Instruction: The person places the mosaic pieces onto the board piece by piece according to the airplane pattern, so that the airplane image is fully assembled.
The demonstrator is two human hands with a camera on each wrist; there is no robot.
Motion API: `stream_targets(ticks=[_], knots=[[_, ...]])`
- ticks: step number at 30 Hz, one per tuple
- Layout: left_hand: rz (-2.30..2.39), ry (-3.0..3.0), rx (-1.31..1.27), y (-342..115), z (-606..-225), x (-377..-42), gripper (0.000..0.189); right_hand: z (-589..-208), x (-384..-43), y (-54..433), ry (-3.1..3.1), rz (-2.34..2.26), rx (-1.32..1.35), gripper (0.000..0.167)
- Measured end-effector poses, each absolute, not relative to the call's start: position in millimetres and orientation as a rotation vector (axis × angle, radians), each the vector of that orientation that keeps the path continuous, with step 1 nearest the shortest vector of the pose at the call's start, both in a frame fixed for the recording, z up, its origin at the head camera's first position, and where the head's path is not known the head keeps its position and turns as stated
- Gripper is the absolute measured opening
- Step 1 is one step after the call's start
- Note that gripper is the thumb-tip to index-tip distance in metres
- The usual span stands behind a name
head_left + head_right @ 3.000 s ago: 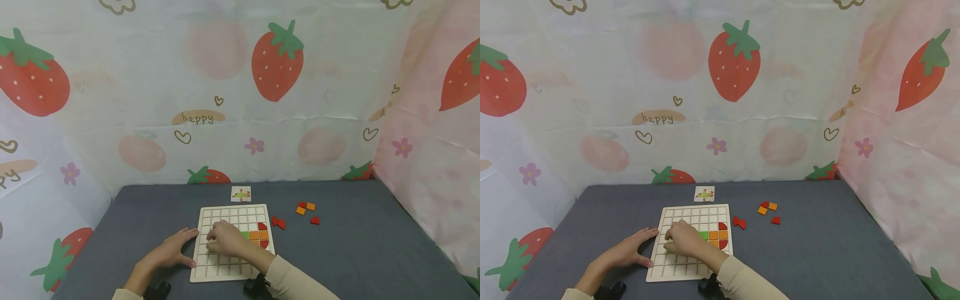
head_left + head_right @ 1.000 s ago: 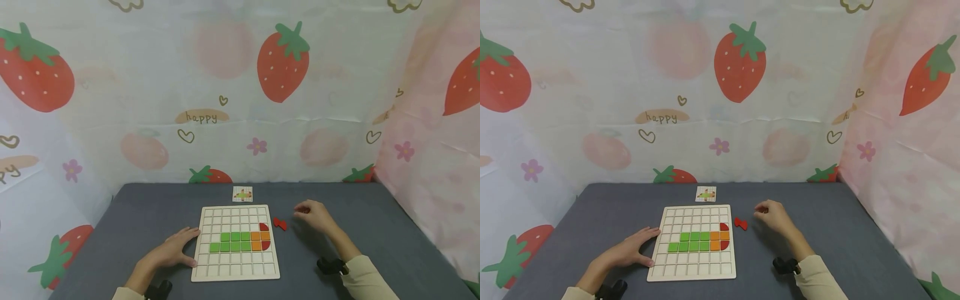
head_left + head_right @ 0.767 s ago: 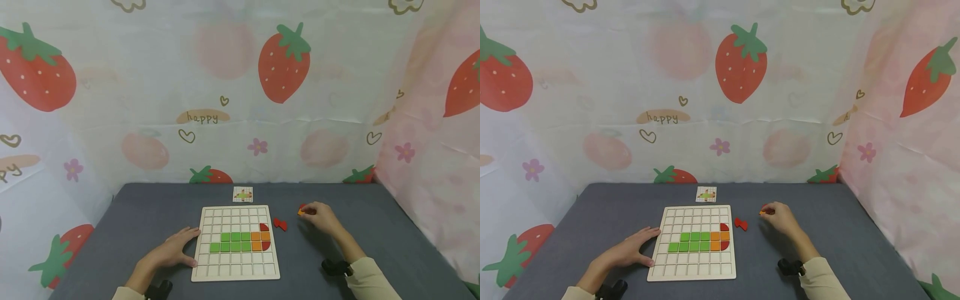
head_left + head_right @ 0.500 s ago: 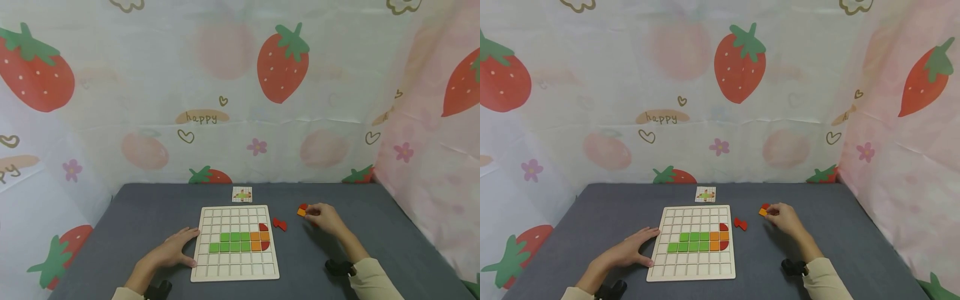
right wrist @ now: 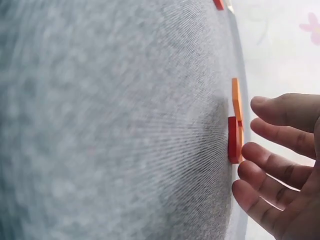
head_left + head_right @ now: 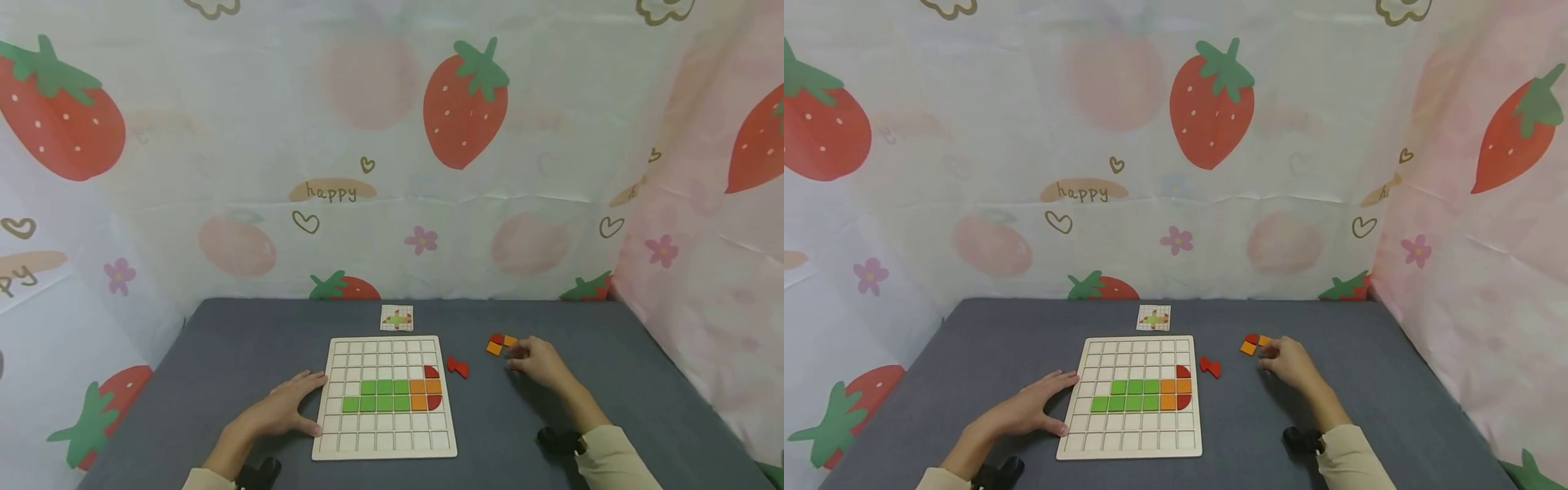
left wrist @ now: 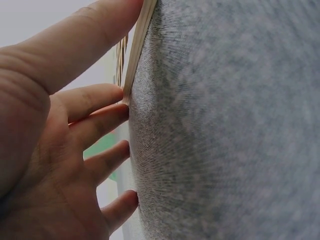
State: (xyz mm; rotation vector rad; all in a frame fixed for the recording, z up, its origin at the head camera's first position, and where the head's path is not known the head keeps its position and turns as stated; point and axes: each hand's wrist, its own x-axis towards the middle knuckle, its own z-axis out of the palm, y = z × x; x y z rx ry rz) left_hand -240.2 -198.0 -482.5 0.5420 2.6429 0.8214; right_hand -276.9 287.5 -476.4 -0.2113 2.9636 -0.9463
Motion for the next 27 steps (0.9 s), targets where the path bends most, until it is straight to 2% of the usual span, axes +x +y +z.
stream_targets(ticks=[27], knots=[[0.823,2.621,0.525,-196.9,-482.3,-241.9,0.097,-481.0,-277.5,289.1,3.011,-0.761,-0.249,0.013]])
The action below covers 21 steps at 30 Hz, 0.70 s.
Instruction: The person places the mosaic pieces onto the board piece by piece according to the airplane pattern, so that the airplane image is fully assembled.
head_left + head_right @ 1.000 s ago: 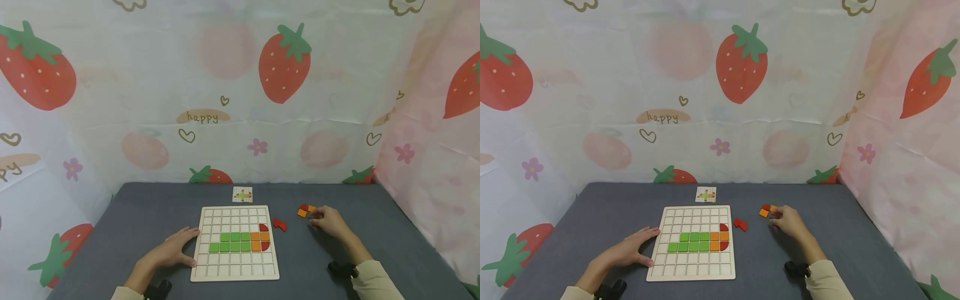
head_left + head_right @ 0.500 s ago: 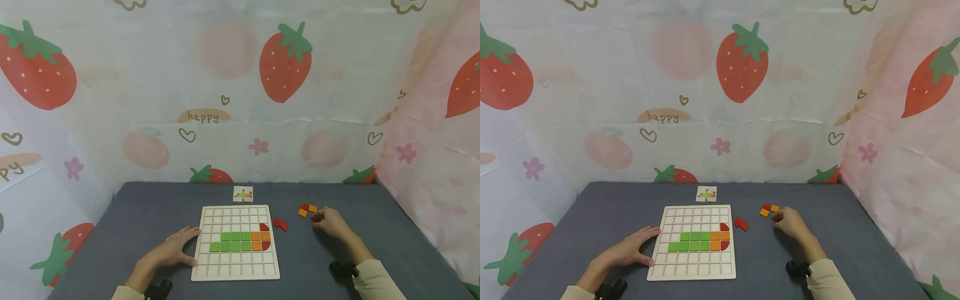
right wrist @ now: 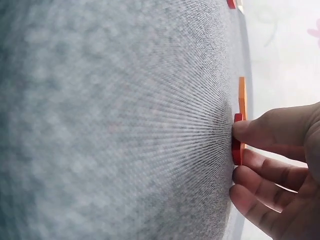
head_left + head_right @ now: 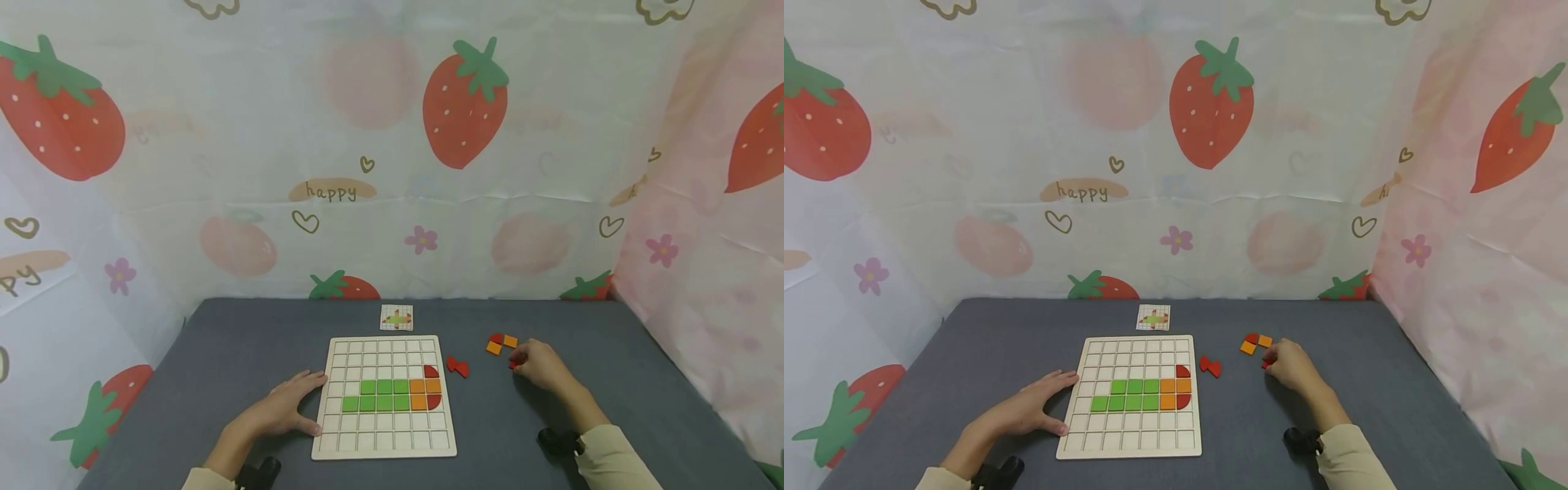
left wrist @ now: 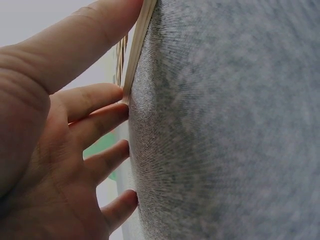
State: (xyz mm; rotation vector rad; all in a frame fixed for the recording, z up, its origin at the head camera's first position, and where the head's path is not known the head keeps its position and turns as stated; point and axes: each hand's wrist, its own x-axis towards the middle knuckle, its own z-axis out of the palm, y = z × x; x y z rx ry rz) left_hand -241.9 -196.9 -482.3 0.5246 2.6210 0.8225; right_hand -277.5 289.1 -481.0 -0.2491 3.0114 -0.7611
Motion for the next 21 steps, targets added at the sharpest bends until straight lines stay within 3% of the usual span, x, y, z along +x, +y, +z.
stream_targets(ticks=[21], knots=[[0.815,2.626,0.514,-197.0,-482.5,-242.1,0.097,-478.6,-273.9,285.5,3.063,-0.701,-0.342,0.010]])
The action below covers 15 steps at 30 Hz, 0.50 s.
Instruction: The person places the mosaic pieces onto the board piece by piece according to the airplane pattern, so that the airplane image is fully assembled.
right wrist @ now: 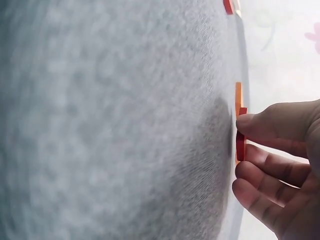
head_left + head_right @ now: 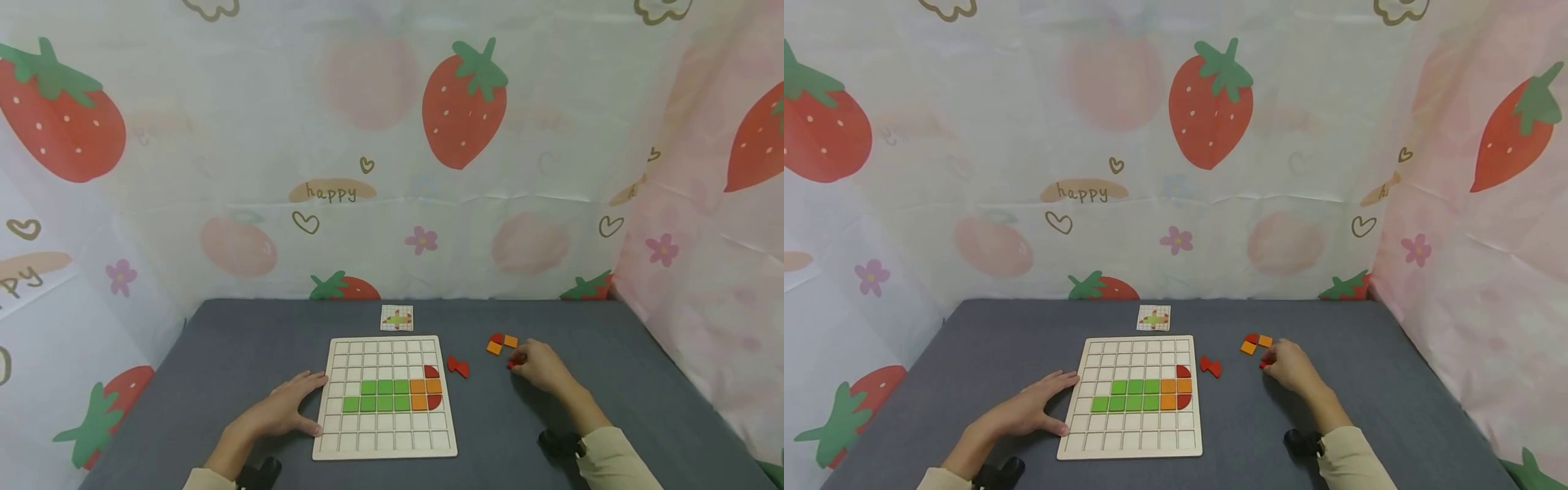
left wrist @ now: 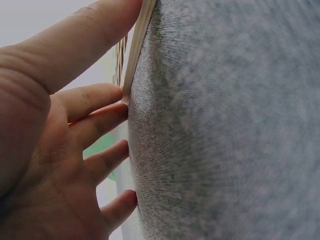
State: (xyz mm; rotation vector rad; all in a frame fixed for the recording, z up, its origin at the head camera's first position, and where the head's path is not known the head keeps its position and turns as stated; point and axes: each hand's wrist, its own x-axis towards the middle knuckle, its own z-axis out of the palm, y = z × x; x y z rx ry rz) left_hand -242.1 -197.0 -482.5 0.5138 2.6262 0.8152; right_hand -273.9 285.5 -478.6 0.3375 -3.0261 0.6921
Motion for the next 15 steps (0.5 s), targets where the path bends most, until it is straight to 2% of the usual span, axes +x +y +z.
stream_targets(ticks=[8,15], knots=[[0.807,2.633,0.516,-196.7,-481.9,-242.0,0.097,-472.8,-272.0,274.1,-2.987,0.691,0.409,0.006],[0.795,2.643,0.519,-196.5,-482.5,-241.8,0.096,-467.7,-271.8,261.5,-2.966,0.706,0.451,0.012]])
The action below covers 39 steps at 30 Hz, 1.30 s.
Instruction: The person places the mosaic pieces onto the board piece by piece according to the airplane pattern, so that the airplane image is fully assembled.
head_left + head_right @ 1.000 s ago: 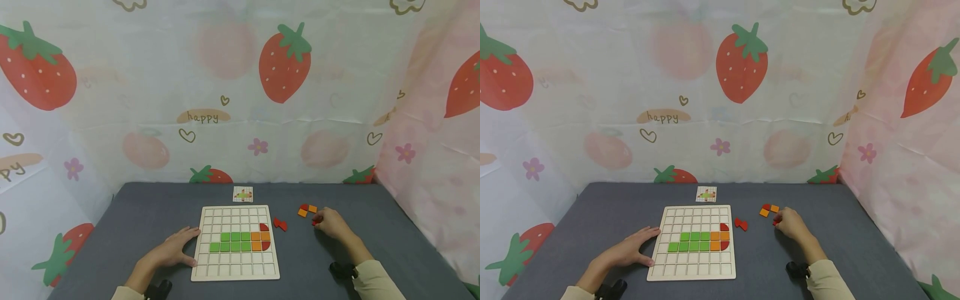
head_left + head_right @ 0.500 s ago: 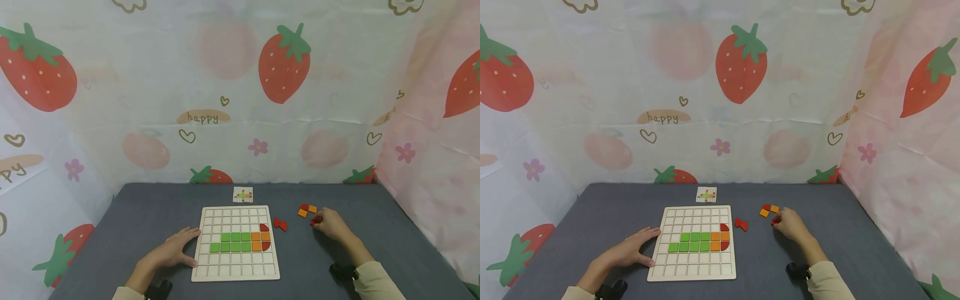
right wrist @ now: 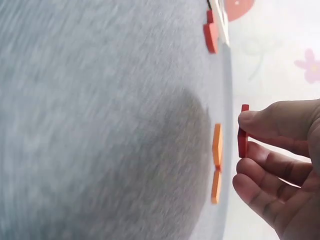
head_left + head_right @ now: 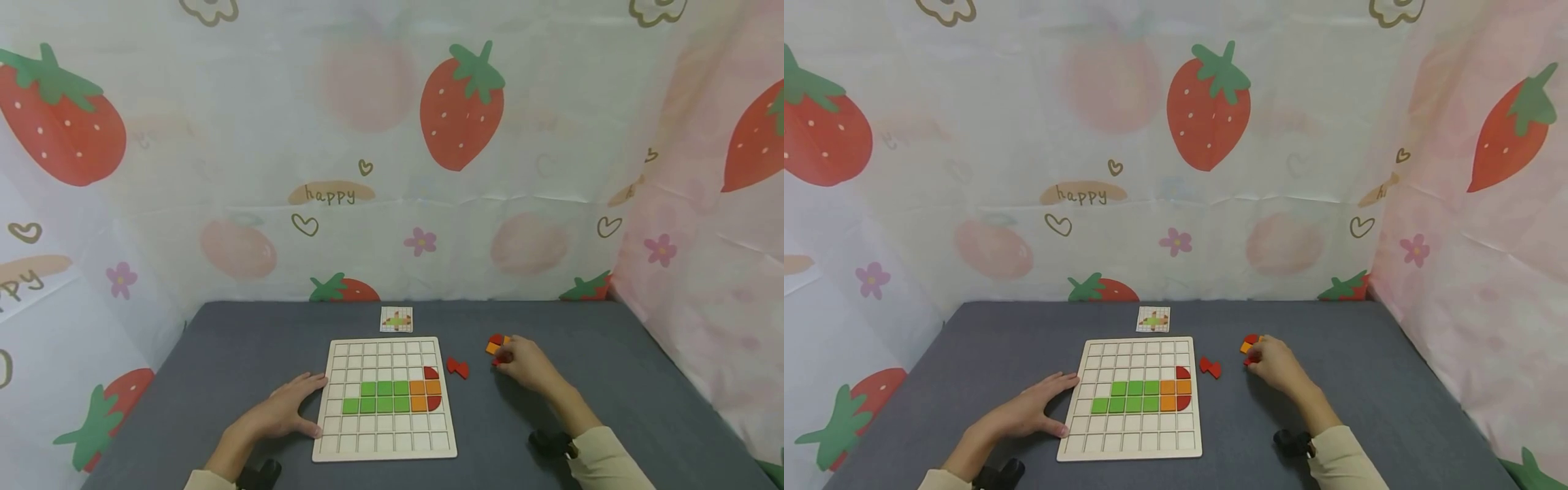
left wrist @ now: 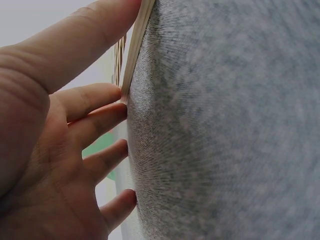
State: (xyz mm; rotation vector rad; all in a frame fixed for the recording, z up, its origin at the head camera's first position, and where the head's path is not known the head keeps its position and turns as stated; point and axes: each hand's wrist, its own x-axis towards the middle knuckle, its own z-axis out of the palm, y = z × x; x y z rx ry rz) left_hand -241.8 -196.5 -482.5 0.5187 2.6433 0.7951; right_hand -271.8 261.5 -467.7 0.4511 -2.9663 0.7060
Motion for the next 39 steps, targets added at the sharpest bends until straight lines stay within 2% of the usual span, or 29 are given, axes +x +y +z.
stream_targets(ticks=[28,39], knots=[[0.797,2.650,0.511,-195.1,-479.6,-239.8,0.097,-457.5,-281.7,198.2,-2.966,0.862,0.557,0.016],[0.789,2.655,0.512,-194.7,-479.4,-239.1,0.096,-454.9,-284.1,174.4,-2.931,0.888,0.680,0.019]])
